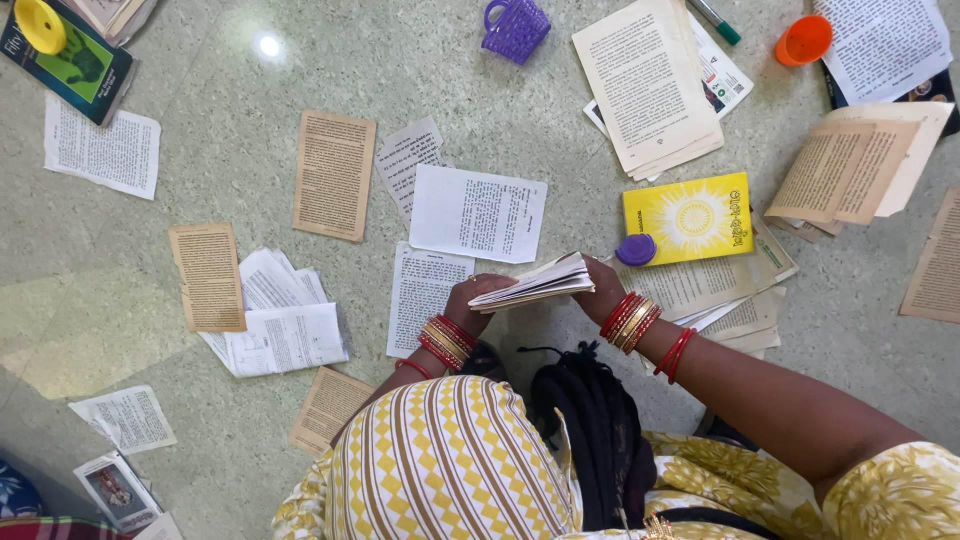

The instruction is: The person gathers loose pages from the floor and stacks them into a single pile, occasionally placing a small object or a yellow book on top of parts of the stack.

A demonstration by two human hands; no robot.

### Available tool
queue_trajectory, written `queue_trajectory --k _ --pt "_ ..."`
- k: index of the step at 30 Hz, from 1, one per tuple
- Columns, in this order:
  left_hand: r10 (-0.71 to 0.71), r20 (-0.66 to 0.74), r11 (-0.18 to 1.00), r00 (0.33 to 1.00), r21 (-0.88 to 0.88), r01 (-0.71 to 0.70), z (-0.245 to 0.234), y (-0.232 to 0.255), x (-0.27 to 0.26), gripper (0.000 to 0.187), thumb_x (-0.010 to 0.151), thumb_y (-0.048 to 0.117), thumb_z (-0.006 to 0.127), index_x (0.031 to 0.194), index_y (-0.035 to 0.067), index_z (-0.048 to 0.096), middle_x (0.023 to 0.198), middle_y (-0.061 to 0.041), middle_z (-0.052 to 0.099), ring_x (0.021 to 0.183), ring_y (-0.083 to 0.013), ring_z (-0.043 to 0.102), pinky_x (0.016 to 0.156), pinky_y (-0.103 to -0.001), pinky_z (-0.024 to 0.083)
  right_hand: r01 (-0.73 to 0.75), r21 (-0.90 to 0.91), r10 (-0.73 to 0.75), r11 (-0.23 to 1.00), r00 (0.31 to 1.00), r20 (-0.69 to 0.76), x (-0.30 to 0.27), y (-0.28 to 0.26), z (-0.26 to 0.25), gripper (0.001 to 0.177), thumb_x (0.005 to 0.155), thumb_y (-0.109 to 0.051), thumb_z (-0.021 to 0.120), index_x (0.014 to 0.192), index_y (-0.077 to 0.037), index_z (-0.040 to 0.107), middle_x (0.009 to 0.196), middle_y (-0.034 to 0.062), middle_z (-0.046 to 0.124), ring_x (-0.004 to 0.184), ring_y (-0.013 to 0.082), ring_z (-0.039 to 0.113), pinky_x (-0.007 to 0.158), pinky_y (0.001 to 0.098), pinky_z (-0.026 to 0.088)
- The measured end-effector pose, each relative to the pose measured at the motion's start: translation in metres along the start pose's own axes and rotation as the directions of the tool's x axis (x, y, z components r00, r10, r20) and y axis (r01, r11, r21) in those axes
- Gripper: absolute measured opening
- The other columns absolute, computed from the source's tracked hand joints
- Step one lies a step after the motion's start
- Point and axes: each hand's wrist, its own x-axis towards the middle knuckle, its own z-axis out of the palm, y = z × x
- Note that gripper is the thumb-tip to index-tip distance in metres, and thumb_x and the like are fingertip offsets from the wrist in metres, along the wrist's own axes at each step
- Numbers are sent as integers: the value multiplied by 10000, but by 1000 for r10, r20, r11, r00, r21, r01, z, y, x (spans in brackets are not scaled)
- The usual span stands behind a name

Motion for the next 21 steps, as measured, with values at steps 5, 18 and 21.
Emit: queue_trajectory --k 5,18,21 --pt "-425 164 829 890 -324 455 3 -15 -9 279 880 130 778 1129 22 717 1014 -131 787 932 -226 760 844 -359 598 -224 120 215 967 973 79 7 -19 -7 431 895 -27 686 1314 -55 589 1124 79 745 1041 151 710 917 325 575" --pt "-596 220 47 772 -951 307 19 -13 -8 397 895 85 746 1244 -14 585 1081 -135 706 952 -219 708 863 -380 608 -340 474 330 812 938 107 5 -46 24 711 973 -223 602 1577 -46 271 1416 146 560 1243 194 572 1047 350 488" --pt "-594 158 134 789 -947 291 20 -10 -7 403 905 94 756 1257 -20 595 1093 -127 705 951 -200 698 861 -360 603 -358 441 362 823 929 78 4 -46 30 714 981 -260 601 1578 -44 274 1420 157 561 1249 199 570 1054 349 480"
